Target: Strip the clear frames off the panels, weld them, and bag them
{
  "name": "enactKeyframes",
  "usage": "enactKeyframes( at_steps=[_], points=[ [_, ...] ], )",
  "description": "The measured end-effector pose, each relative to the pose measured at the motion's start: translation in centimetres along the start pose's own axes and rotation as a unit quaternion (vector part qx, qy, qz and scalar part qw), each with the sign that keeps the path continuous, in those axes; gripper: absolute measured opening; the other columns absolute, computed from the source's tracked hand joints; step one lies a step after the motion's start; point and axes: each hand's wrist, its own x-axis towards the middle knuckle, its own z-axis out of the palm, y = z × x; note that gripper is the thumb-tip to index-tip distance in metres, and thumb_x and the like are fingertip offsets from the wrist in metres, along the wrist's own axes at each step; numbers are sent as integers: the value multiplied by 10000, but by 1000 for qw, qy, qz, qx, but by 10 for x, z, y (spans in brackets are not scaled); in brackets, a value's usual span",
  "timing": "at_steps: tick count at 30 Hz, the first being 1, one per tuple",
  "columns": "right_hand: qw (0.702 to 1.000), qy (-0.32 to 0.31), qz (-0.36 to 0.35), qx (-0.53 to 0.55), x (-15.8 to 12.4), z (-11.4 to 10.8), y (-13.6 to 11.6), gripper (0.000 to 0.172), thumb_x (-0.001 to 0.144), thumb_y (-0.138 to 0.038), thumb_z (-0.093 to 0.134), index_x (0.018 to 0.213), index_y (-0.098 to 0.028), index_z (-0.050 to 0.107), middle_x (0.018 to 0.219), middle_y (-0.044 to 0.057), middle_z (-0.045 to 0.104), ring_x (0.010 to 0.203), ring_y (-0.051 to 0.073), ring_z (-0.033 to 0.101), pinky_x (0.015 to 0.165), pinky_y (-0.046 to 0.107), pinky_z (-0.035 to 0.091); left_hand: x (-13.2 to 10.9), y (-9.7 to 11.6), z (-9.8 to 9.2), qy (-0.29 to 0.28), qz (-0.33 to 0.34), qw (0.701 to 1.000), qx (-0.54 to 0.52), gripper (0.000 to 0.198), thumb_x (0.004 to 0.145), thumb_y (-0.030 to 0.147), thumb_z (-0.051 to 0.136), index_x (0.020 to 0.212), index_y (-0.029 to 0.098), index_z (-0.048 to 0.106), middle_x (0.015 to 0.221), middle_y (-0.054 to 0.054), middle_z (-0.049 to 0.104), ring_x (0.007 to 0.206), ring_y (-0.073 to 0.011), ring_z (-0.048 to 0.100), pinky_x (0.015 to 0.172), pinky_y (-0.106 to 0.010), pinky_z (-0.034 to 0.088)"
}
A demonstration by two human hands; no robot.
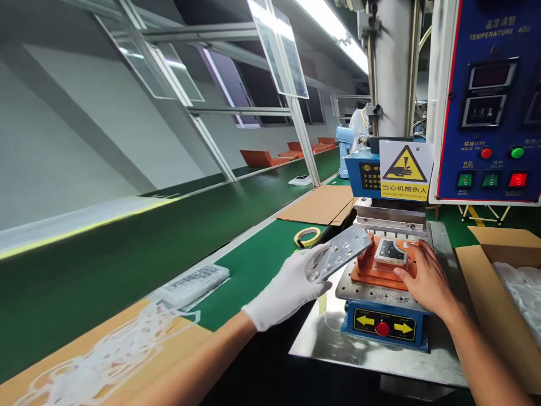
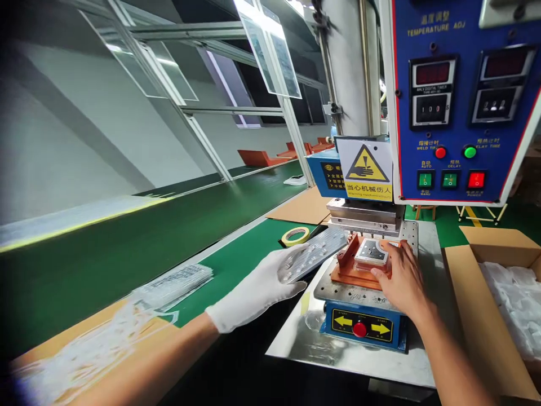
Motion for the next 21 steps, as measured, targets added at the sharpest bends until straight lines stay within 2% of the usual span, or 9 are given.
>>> enactKeyframes(
  at_steps=[3, 6, 9, 12, 14, 16, 19, 21],
  points=[
    [992, -83, 17, -90, 24, 5, -5, 559, 906, -353, 782, 1411, -166, 632, 1360, 178, 723, 1414, 395, 527, 1150, 587, 422, -34, -30, 3, 14, -62, 998, 15, 858, 719, 485, 767, 1526, 264, 575, 1305, -73, 747, 1221, -373, 679, 1022, -443, 567],
    [983, -116, 28, -140, 37, 10, 1, 466, 883, -346, 798, 1296, -147, 714, 1218, 191, 779, 1320, 409, 590, 1090, 591, 415, -59, -47, 20, 25, -155, 986, 62, 812, 735, 507, 771, 1499, 290, 600, 1271, -93, 753, 1187, -373, 695, 992, -425, 558],
    [987, -80, 27, -134, 43, 11, 11, 425, 902, -372, 762, 1284, -185, 736, 1169, 164, 793, 1211, 390, 661, 1031, 558, 461, -71, -53, 44, 6, -224, 969, 99, 847, 719, 574, 791, 1496, 294, 604, 1242, -140, 733, 1185, -403, 683, 967, -439, 541],
    [998, -14, 5, -63, 40, 5, 11, 450, 920, -440, 707, 1285, -176, 720, 1205, 166, 780, 1158, 371, 700, 994, 509, 530, -70, -52, 68, -3, -257, 960, 114, 871, 693, 648, 791, 1477, 312, 613, 1237, -166, 692, 1181, -430, 661, 928, -455, 533],
    [1000, 19, -6, -11, 25, -4, 0, 491, 934, -526, 673, 1281, -180, 705, 1245, 173, 767, 1166, 370, 708, 990, 498, 560, -67, -48, 81, 7, -265, 958, 112, 871, 674, 667, 794, 1451, 310, 626, 1220, -168, 673, 1170, -429, 651, 911, -457, 530],
    [999, 32, -3, 22, -2, -16, -16, 533, 945, -624, 640, 1285, -216, 693, 1260, 164, 768, 1146, 379, 728, 964, 508, 586, -64, -43, 93, 21, -264, 959, 104, 856, 656, 660, 804, 1414, 298, 642, 1212, -171, 660, 1154, -423, 644, 904, -462, 527],
    [997, 32, 37, 57, -55, -30, -40, 632, 892, -733, 665, 1315, -263, 683, 1256, 150, 790, 1034, 398, 778, 831, 498, 640, -64, -36, 106, 34, -247, 965, 86, 815, 657, 712, 787, 1335, 273, 678, 1194, -178, 650, 1114, -421, 641, 888, -479, 524],
    [995, 9, 64, 82, -89, -31, -49, 653, 851, -751, 705, 1313, -289, 692, 1237, 142, 806, 1018, 416, 793, 764, 487, 665, -66, -33, 112, 37, -219, 973, 61, 863, 666, 780, 757, 1342, 250, 678, 1193, -202, 640, 1099, -442, 641, 875, -510, 523]
  ],
)
